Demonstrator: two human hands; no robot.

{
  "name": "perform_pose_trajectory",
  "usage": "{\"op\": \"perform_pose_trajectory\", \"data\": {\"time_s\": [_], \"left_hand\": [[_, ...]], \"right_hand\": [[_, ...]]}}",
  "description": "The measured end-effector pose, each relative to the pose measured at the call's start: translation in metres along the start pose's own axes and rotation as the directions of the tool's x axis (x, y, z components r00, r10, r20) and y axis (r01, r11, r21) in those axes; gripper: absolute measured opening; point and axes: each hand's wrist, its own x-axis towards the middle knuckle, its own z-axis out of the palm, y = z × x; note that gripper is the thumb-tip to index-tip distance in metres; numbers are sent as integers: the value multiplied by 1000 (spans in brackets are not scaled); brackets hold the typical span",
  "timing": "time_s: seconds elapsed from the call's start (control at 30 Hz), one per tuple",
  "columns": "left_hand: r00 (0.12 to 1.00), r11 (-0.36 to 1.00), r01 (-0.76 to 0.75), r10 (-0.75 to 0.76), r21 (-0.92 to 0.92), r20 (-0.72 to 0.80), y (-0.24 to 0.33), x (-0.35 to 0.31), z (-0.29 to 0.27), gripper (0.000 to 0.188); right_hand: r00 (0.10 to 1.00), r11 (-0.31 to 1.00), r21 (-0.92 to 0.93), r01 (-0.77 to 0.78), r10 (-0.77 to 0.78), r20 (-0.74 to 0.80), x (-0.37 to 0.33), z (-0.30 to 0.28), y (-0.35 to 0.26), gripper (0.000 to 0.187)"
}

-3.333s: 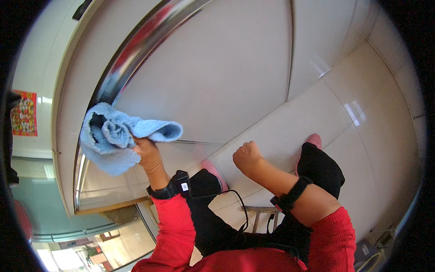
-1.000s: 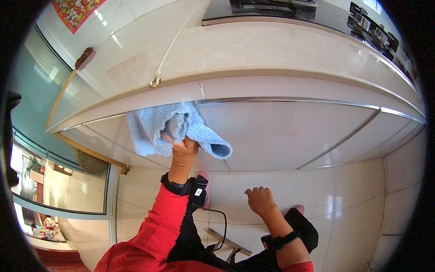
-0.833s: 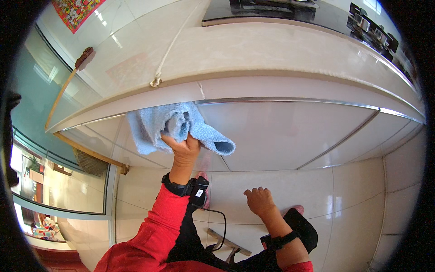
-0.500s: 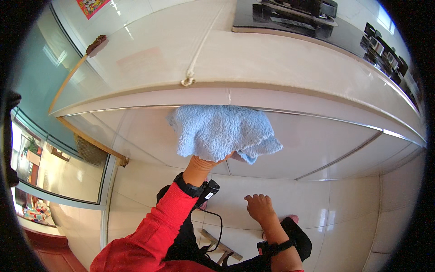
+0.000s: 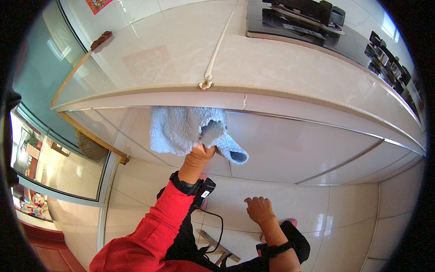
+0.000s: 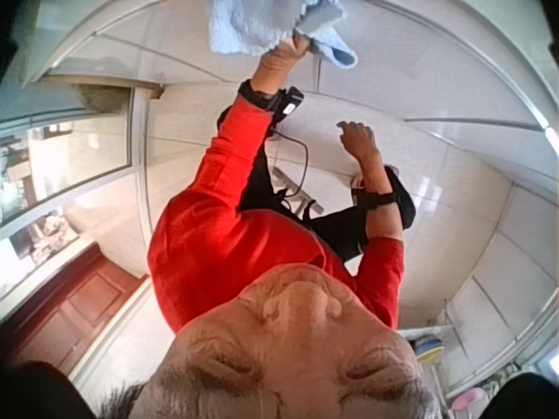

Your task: The person wipes the front of white kitchen cabinets and the countertop around a gas stove using a blue cloth. They move along the counter, cleaning the cabinet doors and the surface near the burners.

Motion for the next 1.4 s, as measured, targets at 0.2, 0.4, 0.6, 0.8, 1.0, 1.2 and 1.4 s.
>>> {"op": "perform_pose_trajectory", "data": {"time_s": [0.2,0.4,0.6,0.8,1.0,1.2,1.4], "left_hand": [[998,997,-23,27,68,-57,16,11,-1,52],[961,965,-263,260,18,91,18,11,5,58],[880,959,-251,282,-130,382,26,-1,23,73],[775,813,317,75,-488,628,52,4,24,51],[641,533,650,0,-542,768,62,9,27,48],[772,907,-316,416,-278,480,62,5,33,55],[784,895,-261,415,-361,462,70,1,40,43]], "right_hand": [[984,996,-19,85,-86,-153,-2,-5,-2,30],[870,941,123,315,-234,-435,3,-46,-21,25],[653,843,286,456,-98,-751,11,-88,-35,16],[545,614,504,607,140,-826,13,-94,-28,33],[538,574,608,549,314,-782,18,-84,-18,37],[330,651,446,615,301,-895,35,-80,-19,29],[218,765,388,514,320,-922,40,-80,-20,33]]}}
